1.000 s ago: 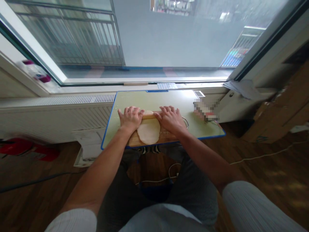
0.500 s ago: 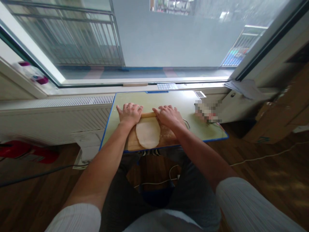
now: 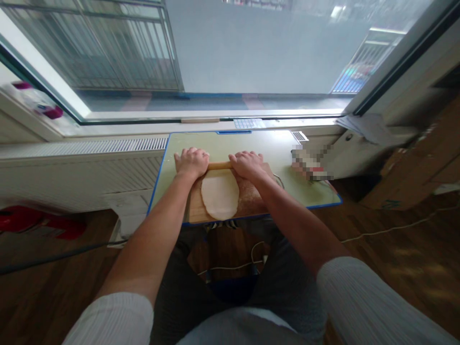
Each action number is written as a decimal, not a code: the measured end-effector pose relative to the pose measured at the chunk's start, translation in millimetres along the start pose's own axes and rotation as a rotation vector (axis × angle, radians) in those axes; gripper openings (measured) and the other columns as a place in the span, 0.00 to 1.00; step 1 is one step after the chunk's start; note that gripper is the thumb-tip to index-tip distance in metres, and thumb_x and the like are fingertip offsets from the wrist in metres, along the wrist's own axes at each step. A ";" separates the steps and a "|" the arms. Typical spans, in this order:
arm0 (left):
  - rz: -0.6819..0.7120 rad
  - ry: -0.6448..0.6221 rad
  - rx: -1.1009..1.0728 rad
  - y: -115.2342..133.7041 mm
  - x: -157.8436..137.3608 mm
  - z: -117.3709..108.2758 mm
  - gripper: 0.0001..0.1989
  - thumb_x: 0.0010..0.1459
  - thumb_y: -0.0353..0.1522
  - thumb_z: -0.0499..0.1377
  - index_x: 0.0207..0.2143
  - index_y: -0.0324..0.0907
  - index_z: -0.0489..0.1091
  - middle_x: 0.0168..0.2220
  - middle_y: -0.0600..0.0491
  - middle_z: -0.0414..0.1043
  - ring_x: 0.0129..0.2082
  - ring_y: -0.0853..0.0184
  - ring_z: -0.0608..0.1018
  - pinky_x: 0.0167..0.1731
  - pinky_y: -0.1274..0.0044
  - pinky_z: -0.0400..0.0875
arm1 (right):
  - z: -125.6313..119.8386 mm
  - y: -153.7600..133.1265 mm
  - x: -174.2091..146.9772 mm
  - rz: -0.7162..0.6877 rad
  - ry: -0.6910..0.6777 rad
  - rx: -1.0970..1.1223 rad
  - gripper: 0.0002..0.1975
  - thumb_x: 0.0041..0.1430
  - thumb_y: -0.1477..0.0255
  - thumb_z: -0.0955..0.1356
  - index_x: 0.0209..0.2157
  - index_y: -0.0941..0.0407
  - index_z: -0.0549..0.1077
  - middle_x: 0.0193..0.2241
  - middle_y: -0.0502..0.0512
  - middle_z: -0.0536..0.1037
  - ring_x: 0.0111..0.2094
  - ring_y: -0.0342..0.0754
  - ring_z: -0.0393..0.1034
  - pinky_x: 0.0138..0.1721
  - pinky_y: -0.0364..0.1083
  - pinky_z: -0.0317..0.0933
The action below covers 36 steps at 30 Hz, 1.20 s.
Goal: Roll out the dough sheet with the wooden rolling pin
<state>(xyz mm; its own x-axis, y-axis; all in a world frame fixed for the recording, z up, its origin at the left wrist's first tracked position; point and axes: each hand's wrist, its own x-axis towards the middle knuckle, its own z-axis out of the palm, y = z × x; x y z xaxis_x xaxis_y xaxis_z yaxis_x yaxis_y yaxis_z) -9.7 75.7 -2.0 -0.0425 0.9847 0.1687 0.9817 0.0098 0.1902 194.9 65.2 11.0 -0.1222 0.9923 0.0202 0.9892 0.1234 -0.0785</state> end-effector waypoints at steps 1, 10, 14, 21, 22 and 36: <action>0.002 0.011 0.003 0.8 -4.7 -0.4 0.26 0.72 0.40 0.45 0.54 0.47 0.82 0.62 0.41 0.78 0.61 0.46 0.74 0.64 0.49 0.61 | -2.4 -0.4 -6.4 -0.010 0.002 -0.009 0.30 0.80 0.57 0.52 0.55 0.54 0.81 0.57 0.66 0.81 0.56 0.62 0.74 0.58 0.62 0.64; 0.025 0.061 -0.002 1.9 -36.8 0.6 0.26 0.73 0.40 0.44 0.50 0.47 0.83 0.60 0.43 0.80 0.58 0.47 0.76 0.60 0.52 0.63 | -5.3 -0.3 -46.5 -0.077 0.051 -0.004 0.30 0.81 0.56 0.51 0.58 0.49 0.79 0.56 0.63 0.82 0.56 0.61 0.73 0.56 0.58 0.63; 0.043 0.062 -0.005 -0.1 -46.0 1.9 0.27 0.74 0.42 0.44 0.51 0.46 0.83 0.60 0.44 0.80 0.58 0.46 0.77 0.58 0.54 0.66 | 5.2 0.6 -51.5 -0.064 0.085 0.036 0.28 0.82 0.55 0.53 0.60 0.50 0.78 0.60 0.62 0.80 0.60 0.60 0.69 0.61 0.58 0.59; 0.077 0.083 -0.006 -4.3 -60.0 4.8 0.28 0.76 0.44 0.43 0.53 0.46 0.82 0.60 0.47 0.81 0.57 0.51 0.78 0.59 0.60 0.69 | 16.4 0.7 -61.6 -0.009 0.178 0.132 0.27 0.81 0.53 0.56 0.59 0.53 0.77 0.61 0.62 0.78 0.63 0.61 0.66 0.64 0.59 0.55; 0.084 0.088 -0.008 -4.9 -61.6 5.1 0.27 0.76 0.44 0.44 0.53 0.46 0.82 0.60 0.47 0.81 0.57 0.52 0.78 0.59 0.61 0.69 | 17.2 0.8 -63.1 -0.007 0.183 0.140 0.27 0.80 0.53 0.57 0.60 0.53 0.76 0.61 0.62 0.78 0.63 0.61 0.65 0.64 0.59 0.55; 0.155 0.208 -0.167 -15.5 -99.6 13.4 0.26 0.76 0.43 0.48 0.63 0.41 0.76 0.66 0.45 0.76 0.66 0.51 0.74 0.69 0.59 0.66 | 22.6 2.5 -104.4 -0.032 0.240 0.209 0.27 0.79 0.56 0.59 0.70 0.54 0.67 0.71 0.63 0.70 0.72 0.62 0.57 0.71 0.64 0.51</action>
<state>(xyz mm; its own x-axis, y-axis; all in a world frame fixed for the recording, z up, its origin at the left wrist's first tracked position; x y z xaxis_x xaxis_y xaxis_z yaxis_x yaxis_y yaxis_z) -18.1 -20.3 -34.7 0.0512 0.9155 0.3991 0.9363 -0.1830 0.2999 208.3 -37.8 -13.8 -0.1055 0.9603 0.2582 0.9443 0.1782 -0.2768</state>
